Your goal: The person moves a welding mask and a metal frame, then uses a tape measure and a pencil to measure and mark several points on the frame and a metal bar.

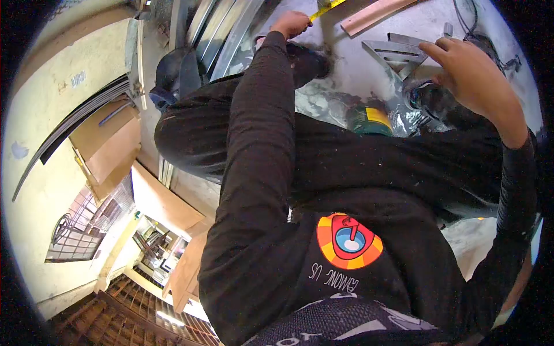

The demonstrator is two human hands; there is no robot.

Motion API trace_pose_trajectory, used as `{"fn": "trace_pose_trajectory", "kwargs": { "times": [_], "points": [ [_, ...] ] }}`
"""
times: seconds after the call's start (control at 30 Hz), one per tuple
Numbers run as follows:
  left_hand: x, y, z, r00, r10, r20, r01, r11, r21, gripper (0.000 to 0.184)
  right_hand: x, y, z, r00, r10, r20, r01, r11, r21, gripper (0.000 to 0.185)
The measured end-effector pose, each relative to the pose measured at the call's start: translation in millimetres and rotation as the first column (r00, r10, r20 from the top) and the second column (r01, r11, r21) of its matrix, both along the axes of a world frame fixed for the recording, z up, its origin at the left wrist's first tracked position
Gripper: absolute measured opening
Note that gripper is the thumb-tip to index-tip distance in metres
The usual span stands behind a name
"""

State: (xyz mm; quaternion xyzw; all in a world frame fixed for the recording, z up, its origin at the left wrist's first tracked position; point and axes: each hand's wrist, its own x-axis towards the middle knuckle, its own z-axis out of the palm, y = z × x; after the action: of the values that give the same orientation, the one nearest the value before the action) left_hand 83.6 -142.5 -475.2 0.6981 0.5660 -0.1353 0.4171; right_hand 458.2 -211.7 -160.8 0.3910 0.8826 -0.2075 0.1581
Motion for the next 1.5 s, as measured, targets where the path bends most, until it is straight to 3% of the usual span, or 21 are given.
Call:
{"fn": "trace_pose_trajectory", "kwargs": {
  "times": [0.23, 0.3, 0.43, 0.53, 0.6, 0.83, 0.93, 1.0, 1.03, 1.1, 1.23, 1.3, 1.33, 1.37, 1.4, 1.47, 1.5],
  "points": [
    [2, 0, 2, 0.998, 0.037, -0.046, -0.040, 0.998, -0.051, 0.022, -2, 1, 1, 1.000, 0.001, 0.019, -0.001, 1.000, -0.018, 0.052],
    [3, 2, 2, 0.978, -0.187, -0.094, 0.193, 0.979, 0.060, 0.021, -4, -1, 4, 0.999, 0.001, 0.040, -0.002, 1.000, 0.019, 0.051],
    [2, 3, 2, 0.935, -0.330, -0.131, 0.345, 0.930, 0.124, 0.020, -1, 0, -1, 1.000, 0.020, -0.001, -0.020, 0.999, 0.031, 0.051],
    [4, 0, 5, 0.984, -0.162, -0.081, 0.165, 0.986, 0.029, 0.019, -1, 0, -2, 1.000, 0.008, -0.008, -0.008, 1.000, 0.016, 0.051],
    [7, -3, 9, 0.990, 0.141, -0.024, -0.142, 0.987, -0.070, 0.018, 1, 1, -3, 1.000, 0.021, -0.021, -0.021, 1.000, 0.017, 0.050],
    [3, -2, 6, 0.998, -0.044, -0.033, 0.045, 0.999, 0.011, 0.018, 2, 0, -4, 0.999, 0.029, -0.026, -0.028, 0.999, 0.015, 0.050],
    [4, -4, 9, 0.998, 0.042, 0.047, -0.042, 0.999, -0.008, 0.018, 3, -1, -6, 0.998, 0.036, -0.055, -0.034, 0.999, 0.025, 0.049],
    [6, -5, 10, 0.967, 0.249, 0.047, -0.245, 0.966, -0.084, 0.017, 3, 0, -7, 0.999, 0.019, -0.041, -0.019, 1.000, 0.002, 0.049],
    [4, -5, 7, 0.967, 0.249, 0.047, -0.244, 0.966, -0.084, 0.017, 3, 0, -7, 0.999, 0.018, -0.041, -0.018, 1.000, 0.002, 0.049],
    [-1, -4, 1, 0.994, -0.105, 0.032, 0.101, 0.988, 0.120, 0.021, 4, -1, -7, 0.997, 0.031, -0.065, -0.029, 0.999, 0.036, 0.048],
    [1, -5, 0, 0.999, 0.016, 0.052, -0.017, 1.000, 0.022, 0.022, 2, 1, -7, 0.999, 0.035, -0.032, -0.034, 0.999, 0.026, 0.049],
    [11, -12, 11, 0.985, 0.159, -0.064, -0.156, 0.986, 0.051, 0.025, -2, 5, -1, 1.000, 0.000, -0.003, 0.000, 0.997, -0.078, 0.050],
    [-4, -13, -19, 0.926, -0.338, -0.170, 0.375, 0.876, 0.302, 0.028, -1, 9, -1, 1.000, 0.004, -0.004, -0.004, 0.998, -0.060, 0.050],
    [-1, -20, -28, 0.997, -0.056, -0.052, 0.064, 0.985, 0.163, 0.028, 0, 13, -7, 1.000, -0.019, -0.014, 0.017, 0.990, -0.141, 0.049],
    [6, -23, -31, 0.968, 0.248, 0.027, -0.248, 0.969, -0.007, 0.029, 2, 19, -14, 0.999, -0.042, -0.022, 0.036, 0.976, -0.216, 0.047],
    [10, -31, -24, 0.998, 0.028, 0.049, -0.032, 0.996, 0.089, 0.027, 13, 31, -47, 1.000, 0.002, 0.008, -0.001, 0.988, -0.153, 0.046],
    [17, -32, -13, 0.990, -0.138, -0.003, 0.138, 0.984, 0.110, 0.027, 13, 36, -56, 0.997, -0.077, 0.024, 0.080, 0.977, -0.199, 0.044]
  ]
}}
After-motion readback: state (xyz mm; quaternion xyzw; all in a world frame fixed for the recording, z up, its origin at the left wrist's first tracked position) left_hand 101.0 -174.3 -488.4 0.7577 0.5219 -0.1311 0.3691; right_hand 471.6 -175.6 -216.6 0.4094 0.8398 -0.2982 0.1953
